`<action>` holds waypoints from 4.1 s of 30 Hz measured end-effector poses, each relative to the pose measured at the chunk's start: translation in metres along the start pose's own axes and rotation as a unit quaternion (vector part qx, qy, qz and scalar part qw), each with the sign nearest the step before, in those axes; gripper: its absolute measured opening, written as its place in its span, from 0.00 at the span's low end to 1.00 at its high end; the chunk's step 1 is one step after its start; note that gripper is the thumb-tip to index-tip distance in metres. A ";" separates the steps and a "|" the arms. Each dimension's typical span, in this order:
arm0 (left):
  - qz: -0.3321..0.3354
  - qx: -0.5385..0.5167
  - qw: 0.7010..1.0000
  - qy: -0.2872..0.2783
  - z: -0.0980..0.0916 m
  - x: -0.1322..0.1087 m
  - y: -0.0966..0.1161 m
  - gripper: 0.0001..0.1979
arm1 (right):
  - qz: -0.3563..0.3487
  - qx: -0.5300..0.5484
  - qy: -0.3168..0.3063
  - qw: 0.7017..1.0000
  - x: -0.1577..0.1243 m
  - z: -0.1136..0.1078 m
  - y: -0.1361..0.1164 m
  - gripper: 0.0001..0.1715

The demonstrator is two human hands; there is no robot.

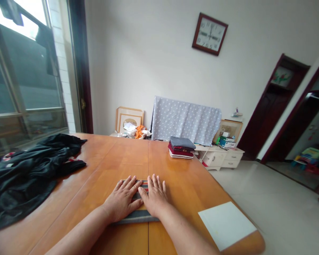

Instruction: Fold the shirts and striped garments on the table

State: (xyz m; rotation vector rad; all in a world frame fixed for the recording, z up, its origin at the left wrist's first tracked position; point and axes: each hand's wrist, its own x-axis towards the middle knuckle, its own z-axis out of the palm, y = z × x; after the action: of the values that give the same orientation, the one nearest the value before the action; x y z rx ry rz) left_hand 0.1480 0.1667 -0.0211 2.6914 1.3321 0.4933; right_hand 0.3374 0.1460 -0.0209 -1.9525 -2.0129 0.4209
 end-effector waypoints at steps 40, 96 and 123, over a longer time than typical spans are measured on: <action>-0.315 -0.473 0.799 0.196 -0.020 0.008 -0.077 0.12 | -0.013 -0.097 -0.005 0.995 -0.015 0.015 -0.017 0.53; -0.293 -0.381 0.864 0.153 -0.018 0.014 -0.072 0.10 | -0.023 -0.126 0.006 0.992 -0.015 0.021 -0.012 0.51; -0.317 -0.335 0.869 0.179 -0.038 -0.001 -0.063 0.14 | -0.035 -0.130 0.026 0.991 -0.010 0.034 0.006 0.51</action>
State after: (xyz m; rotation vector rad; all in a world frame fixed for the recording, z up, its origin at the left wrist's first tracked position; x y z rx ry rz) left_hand 0.0870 0.2027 -0.0003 1.5408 1.6206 1.1342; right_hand 0.3287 0.1366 -0.0541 -2.0061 -2.1865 0.0921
